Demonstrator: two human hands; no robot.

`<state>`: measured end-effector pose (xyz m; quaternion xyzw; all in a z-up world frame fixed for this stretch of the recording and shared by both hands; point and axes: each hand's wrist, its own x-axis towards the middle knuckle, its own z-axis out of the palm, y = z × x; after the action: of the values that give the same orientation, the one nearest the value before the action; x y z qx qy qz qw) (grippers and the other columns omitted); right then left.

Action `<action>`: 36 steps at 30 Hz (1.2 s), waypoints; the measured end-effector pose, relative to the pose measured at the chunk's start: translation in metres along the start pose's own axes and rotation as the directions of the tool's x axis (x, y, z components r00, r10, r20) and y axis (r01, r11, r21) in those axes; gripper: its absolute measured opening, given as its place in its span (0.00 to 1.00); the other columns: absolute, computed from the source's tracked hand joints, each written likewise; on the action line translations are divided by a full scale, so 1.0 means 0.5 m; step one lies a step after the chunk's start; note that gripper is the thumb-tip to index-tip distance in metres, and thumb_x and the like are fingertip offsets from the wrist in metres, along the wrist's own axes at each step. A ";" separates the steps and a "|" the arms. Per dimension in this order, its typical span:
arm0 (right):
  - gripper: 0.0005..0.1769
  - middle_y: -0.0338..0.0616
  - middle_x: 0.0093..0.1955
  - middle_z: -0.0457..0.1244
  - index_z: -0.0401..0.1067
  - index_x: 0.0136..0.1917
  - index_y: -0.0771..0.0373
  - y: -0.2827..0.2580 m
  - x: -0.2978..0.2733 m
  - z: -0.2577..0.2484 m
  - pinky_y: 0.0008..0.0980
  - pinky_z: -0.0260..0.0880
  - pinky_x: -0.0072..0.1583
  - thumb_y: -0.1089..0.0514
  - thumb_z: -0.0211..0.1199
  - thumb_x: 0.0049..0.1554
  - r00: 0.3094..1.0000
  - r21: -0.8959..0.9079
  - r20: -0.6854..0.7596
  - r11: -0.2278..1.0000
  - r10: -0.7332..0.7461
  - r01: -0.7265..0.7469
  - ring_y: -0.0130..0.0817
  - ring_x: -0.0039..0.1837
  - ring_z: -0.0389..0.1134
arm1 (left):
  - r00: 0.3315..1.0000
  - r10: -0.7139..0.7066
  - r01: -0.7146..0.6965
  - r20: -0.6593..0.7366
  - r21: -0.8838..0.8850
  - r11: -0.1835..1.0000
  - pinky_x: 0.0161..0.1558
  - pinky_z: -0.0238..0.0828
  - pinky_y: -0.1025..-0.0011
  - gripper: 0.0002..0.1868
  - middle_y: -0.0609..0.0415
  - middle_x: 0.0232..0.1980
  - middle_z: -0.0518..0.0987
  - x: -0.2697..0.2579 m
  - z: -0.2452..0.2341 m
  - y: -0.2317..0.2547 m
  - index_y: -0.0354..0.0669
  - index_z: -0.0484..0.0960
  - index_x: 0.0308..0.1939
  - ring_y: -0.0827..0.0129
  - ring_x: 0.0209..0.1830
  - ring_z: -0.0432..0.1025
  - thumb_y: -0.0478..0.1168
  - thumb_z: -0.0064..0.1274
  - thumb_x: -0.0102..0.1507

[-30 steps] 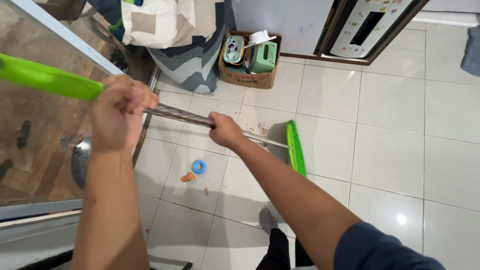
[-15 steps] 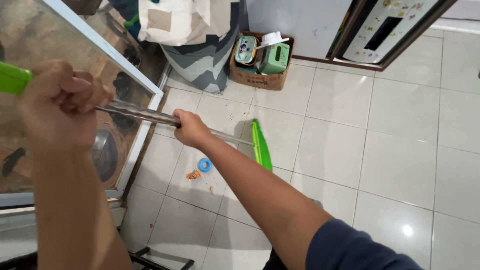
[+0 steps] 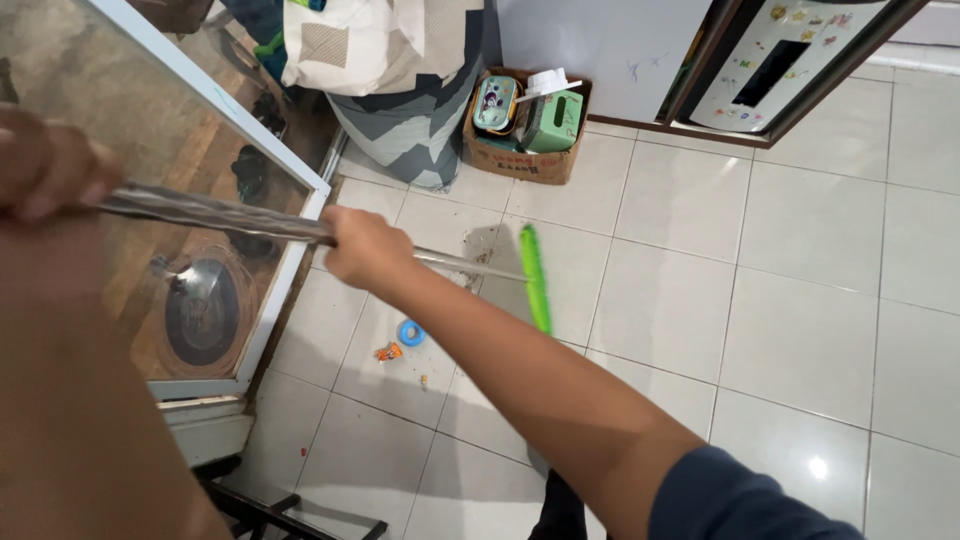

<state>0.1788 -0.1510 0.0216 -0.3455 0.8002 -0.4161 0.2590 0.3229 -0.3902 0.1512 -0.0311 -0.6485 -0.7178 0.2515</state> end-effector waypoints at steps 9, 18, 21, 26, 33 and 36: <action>0.14 0.47 0.53 0.69 0.74 0.51 0.52 0.312 -0.068 -0.105 0.52 0.69 0.55 0.62 0.60 0.51 0.969 -0.253 -0.129 0.938 0.209 -0.236 0.49 0.59 0.69 | 0.996 -0.082 0.069 -0.034 -0.286 0.956 0.37 0.60 0.66 0.16 0.58 0.20 0.57 -0.003 0.350 -0.219 0.45 0.61 0.23 0.67 0.23 0.56 0.37 0.48 0.64; 0.11 0.46 0.49 0.69 0.74 0.48 0.52 0.560 -0.244 -0.230 0.50 0.69 0.54 0.62 0.60 0.51 0.897 -0.256 -0.228 0.866 0.379 -0.430 0.49 0.56 0.69 | 0.948 -0.272 0.314 0.165 -0.349 0.883 0.48 0.66 0.65 0.16 0.58 0.23 0.61 -0.053 0.613 -0.377 0.46 0.60 0.19 0.70 0.27 0.58 0.29 0.48 0.58; 0.10 0.47 0.48 0.69 0.74 0.48 0.53 0.604 -0.292 -0.223 0.50 0.69 0.53 0.62 0.59 0.52 0.876 -0.228 -0.238 0.852 0.421 -0.471 0.51 0.54 0.69 | 0.925 -0.315 0.372 0.212 -0.331 0.867 0.48 0.65 0.66 0.17 0.59 0.22 0.59 -0.066 0.653 -0.397 0.46 0.59 0.19 0.71 0.27 0.56 0.29 0.49 0.58; 0.11 0.47 0.47 0.69 0.74 0.48 0.53 0.617 -0.368 -0.212 0.50 0.69 0.53 0.62 0.58 0.51 0.836 -0.150 -0.277 0.838 0.474 -0.525 0.51 0.53 0.69 | 0.893 -0.336 0.423 0.299 -0.306 0.853 0.46 0.65 0.66 0.18 0.60 0.21 0.58 -0.080 0.692 -0.402 0.47 0.58 0.18 0.72 0.25 0.55 0.30 0.48 0.58; 0.09 0.46 0.47 0.69 0.73 0.48 0.53 0.612 -0.475 -0.210 0.50 0.70 0.52 0.61 0.57 0.54 0.769 -0.121 -0.256 0.769 0.586 -0.627 0.49 0.51 0.70 | 0.852 -0.413 0.501 0.322 -0.268 0.823 0.47 0.66 0.66 0.17 0.60 0.20 0.58 -0.146 0.747 -0.414 0.47 0.58 0.18 0.73 0.25 0.54 0.31 0.48 0.57; 0.08 0.45 0.47 0.69 0.74 0.48 0.53 0.626 -0.520 -0.196 0.49 0.70 0.52 0.61 0.57 0.55 0.736 -0.099 -0.244 0.738 0.632 -0.667 0.49 0.51 0.70 | 0.835 -0.446 0.530 0.323 -0.257 0.808 0.47 0.65 0.66 0.18 0.61 0.20 0.58 -0.182 0.769 -0.415 0.47 0.58 0.18 0.73 0.25 0.53 0.31 0.48 0.58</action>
<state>0.1674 0.2267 -0.1591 -0.0227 0.9257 -0.2568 0.2769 0.2106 0.0098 -0.0123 0.0064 -0.5282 -0.8484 -0.0347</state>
